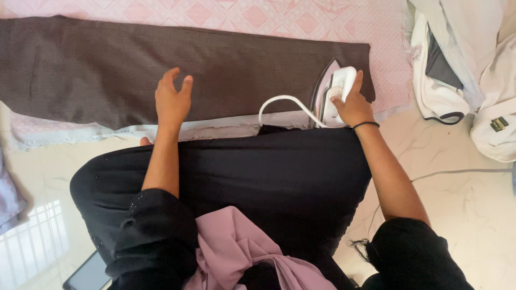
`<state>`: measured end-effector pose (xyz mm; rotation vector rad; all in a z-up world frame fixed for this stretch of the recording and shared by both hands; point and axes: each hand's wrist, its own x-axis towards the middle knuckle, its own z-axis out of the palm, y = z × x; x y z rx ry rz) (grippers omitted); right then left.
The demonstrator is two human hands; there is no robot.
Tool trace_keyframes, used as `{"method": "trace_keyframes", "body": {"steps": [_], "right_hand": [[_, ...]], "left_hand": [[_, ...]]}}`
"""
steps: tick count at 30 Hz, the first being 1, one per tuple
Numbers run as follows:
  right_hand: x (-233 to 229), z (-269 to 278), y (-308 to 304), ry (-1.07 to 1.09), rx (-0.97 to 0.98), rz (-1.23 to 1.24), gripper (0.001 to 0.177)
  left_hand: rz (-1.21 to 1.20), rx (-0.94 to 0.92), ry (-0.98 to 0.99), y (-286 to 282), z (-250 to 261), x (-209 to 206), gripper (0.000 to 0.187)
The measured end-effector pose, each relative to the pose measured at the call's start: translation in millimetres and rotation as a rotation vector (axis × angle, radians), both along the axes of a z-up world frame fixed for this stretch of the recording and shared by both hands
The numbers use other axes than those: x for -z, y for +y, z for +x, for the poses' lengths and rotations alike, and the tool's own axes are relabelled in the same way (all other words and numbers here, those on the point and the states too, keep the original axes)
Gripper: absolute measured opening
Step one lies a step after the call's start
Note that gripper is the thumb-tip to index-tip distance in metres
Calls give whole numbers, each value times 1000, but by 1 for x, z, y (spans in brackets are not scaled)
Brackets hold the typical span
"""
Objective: The person irons a pair of brown trousers laid out on a pink patterned cloth on the floor. They use a white electric iron to smooth the fabric, moving it back and forth along the length of the trousers while occasionally adjusting the fabric with their left hand.
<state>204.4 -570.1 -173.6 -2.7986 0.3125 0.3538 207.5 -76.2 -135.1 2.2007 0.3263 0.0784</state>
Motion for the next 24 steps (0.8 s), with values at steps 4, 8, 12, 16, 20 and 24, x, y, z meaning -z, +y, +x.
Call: {"method": "trace_keyframes", "body": {"steps": [4, 8, 12, 16, 20, 24], "right_hand": [[18, 39, -21, -46, 112, -122, 109], [26, 96, -26, -163, 270, -230, 108], [21, 89, 9, -160, 228, -201, 128], [1, 38, 68, 24, 94, -109, 137], [-12, 5, 149, 0, -120, -41, 122], [-25, 29, 193, -122, -342, -137, 104]], "left_hand": [[-124, -134, 171, -1, 6, 67, 59], [134, -277, 343, -11, 2, 87, 73], [-41, -636, 419, 2, 12, 82, 94], [-406, -979, 422, -5, 12, 74, 106], [-866, -1002, 250, -66, -20, 68, 106], [-921, -928, 315, -81, -33, 57, 95]]}}
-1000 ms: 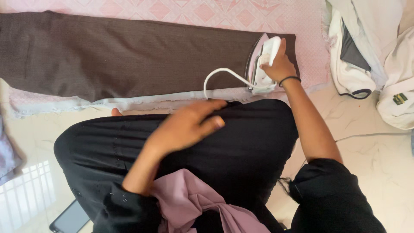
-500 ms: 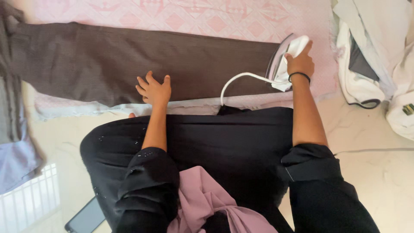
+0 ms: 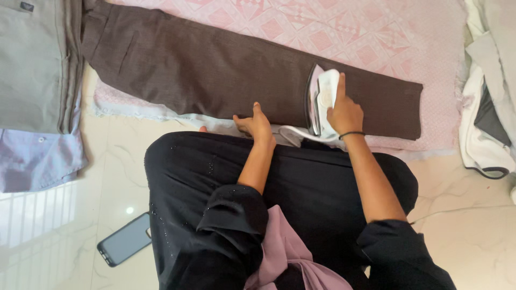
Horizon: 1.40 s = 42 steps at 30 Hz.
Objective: The person irons a pair of brown trousers laid out on a pink patterned cloth on the floor. They use a white electric iron to smooth the fabric, moving it back and forth along the length of the trousers while occasionally adjusting the fabric with their left hand.
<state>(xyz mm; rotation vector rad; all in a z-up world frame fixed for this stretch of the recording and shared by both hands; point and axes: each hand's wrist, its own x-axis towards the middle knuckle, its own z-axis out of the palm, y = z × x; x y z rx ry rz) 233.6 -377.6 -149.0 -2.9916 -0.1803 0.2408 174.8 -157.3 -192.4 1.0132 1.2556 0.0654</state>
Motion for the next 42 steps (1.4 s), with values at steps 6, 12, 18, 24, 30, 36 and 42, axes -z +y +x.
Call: {"method": "trace_keyframes", "body": {"steps": [6, 12, 18, 24, 30, 36, 42], "right_hand": [[11, 45, 28, -317, 179, 214, 83], [11, -10, 14, -91, 180, 317, 96], [-27, -39, -3, 200, -45, 454, 100], [-25, -62, 51, 240, -341, 507, 97], [-1, -30, 159, 113, -373, 477, 97], [7, 20, 219, -46, -356, 593, 89], [-18, -33, 181, 139, -427, 615, 88]], "left_hand": [[-84, -141, -90, 32, 6, -9, 82], [65, -487, -24, 104, 36, -20, 75], [135, -576, 32, 229, 67, -66, 91], [82, -582, -293, 298, 43, -87, 94], [267, -337, -269, 271, 59, -81, 87], [139, -293, -574, 273, 49, -78, 83], [87, -375, -758, 304, 9, -96, 75]]}}
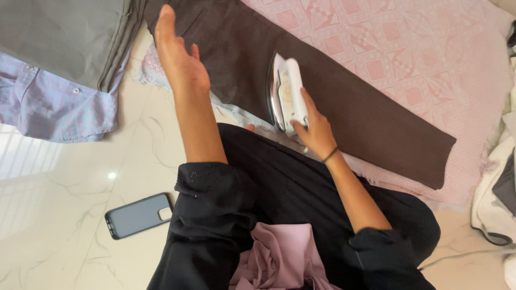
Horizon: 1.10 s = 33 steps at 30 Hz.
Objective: The person irons a pair of brown trousers laid out on a pink patterned cloth on the floor. They use a white electric iron to smooth the fabric, moving it back and forth along the length of the trousers while occasionally adjusting the fabric with their left hand.
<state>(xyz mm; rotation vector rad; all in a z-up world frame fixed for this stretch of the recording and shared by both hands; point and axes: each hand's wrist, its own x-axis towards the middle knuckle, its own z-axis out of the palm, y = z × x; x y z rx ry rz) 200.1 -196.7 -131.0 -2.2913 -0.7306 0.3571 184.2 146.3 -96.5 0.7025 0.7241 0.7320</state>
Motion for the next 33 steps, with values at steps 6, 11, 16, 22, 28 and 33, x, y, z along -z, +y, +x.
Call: {"method": "trace_keyframes", "body": {"steps": [6, 11, 16, 22, 28, 33], "right_hand": [[-10, -56, -15, 13, -125, 7, 86], [19, 7, 31, -24, -27, -118, 85], [41, 91, 98, -168, -18, -25, 84], [41, 69, 76, -189, -7, 82, 82], [6, -49, -4, -167, 149, -78, 75], [10, -50, -22, -149, 254, -101, 73]], "left_hand": [[96, -107, -82, 20, -23, -7, 67], [50, 42, -129, -12, 5, 0, 59], [251, 199, -59, -55, 32, 18, 49], [512, 401, 82, -119, 61, 32, 38], [1333, 590, 444, -165, 63, 50, 38], [1737, 937, 763, -189, 62, 91, 20]]}}
